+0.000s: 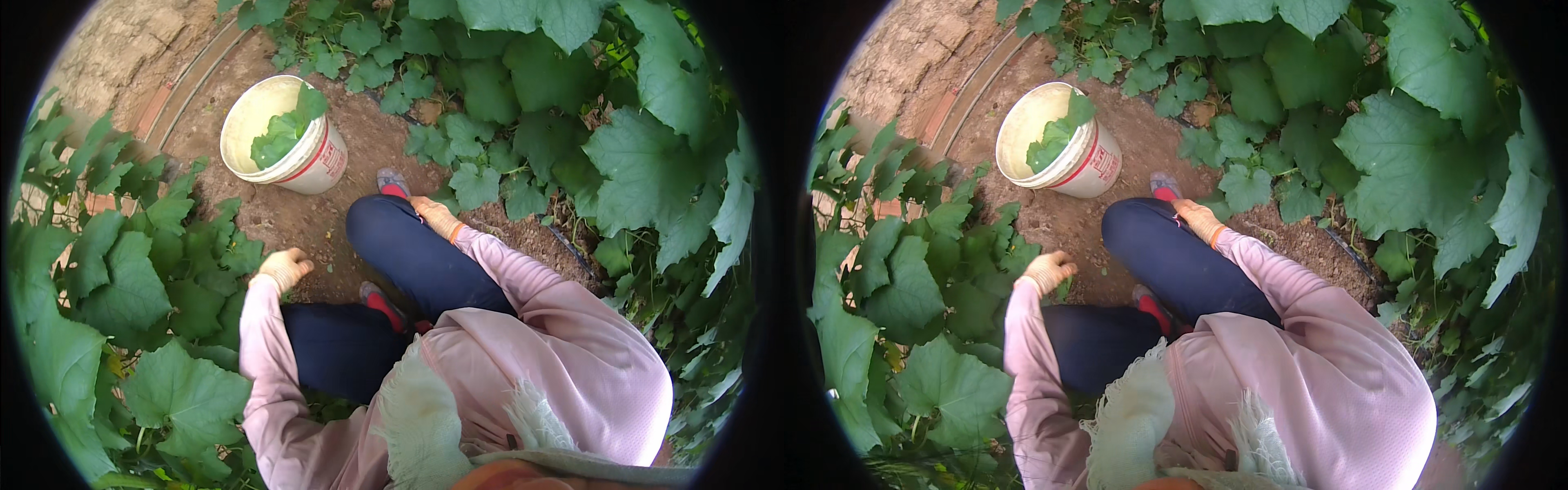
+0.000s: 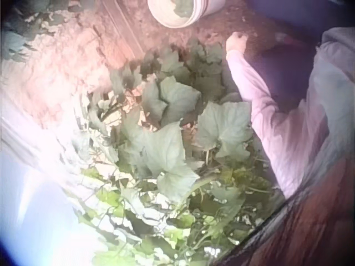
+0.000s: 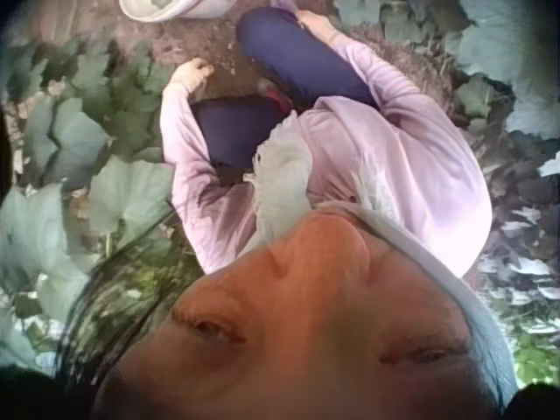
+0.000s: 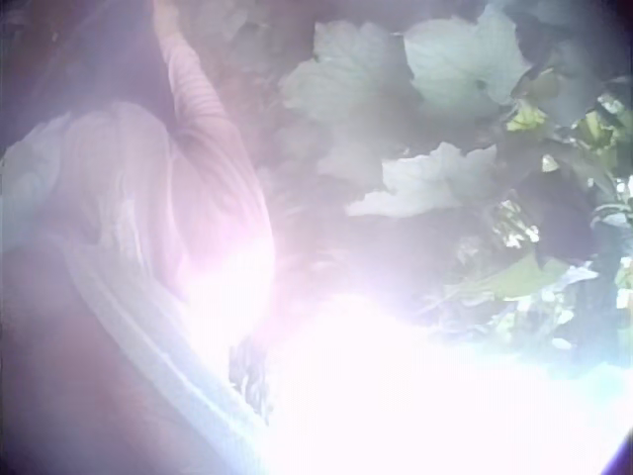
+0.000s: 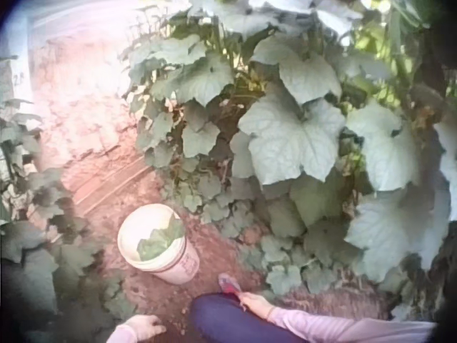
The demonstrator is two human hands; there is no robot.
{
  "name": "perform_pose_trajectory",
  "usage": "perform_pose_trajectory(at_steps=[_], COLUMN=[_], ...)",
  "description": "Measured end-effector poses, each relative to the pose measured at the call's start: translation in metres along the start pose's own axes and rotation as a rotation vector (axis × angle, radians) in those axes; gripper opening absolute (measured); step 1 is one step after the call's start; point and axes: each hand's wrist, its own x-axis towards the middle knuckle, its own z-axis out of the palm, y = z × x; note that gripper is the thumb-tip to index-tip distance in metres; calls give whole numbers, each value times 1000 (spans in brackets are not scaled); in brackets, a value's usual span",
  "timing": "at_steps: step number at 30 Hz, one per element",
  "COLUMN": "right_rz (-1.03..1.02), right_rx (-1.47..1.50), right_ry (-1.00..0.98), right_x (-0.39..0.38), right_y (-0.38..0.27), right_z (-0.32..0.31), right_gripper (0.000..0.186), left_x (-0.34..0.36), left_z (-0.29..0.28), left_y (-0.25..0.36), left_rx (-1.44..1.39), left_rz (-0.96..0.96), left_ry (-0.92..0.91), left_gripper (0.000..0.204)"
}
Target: The person harvests leaves from a vine plant by hand, placing them into a white bucket. The person repeatedly reaches into the foliage, plucks leaves, and deposits them into the bucket.
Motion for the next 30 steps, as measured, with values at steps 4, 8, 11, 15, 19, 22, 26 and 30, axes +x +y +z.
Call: perform_pose_trajectory(at_steps=[4, 8, 11, 15, 19, 22, 26, 30], right_rz=[100, 30, 873, 1007, 1011, 290, 691, 798], right_rx=[-162, -256, 547, 659, 602, -122, 138, 430], right_ry=[-154, -152, 12, 159, 110, 27, -53, 13], right_x=[-29, -80, -78, -86, -61, -38, 23, 29], right_y=[19, 43, 23, 71, 80, 85, 45, 39], right_z=[0, -9, -27, -37, -24, -10, 4, -17], right_gripper=[30, 25, 22, 28, 32, 29, 25, 28], left_x=[35, 110, 150, 221, 231, 252, 283, 317], left_z=[-55, -61, -59, -65, -93, -107, -132, -142], left_y=[-22, -44, -46, -39, -32, -29, -64, -87], left_rx=[-737, -1497, -1884, -2244, -2122, -2204, -2412, -2499], left_rz=[-128, -232, -265, 168, -29, 5, 56, 194], left_ry=[185, 299, 239, 196, 365, 393, 420, 435], left_gripper=[80, 115, 127, 65, 46, 43, 43, 43])
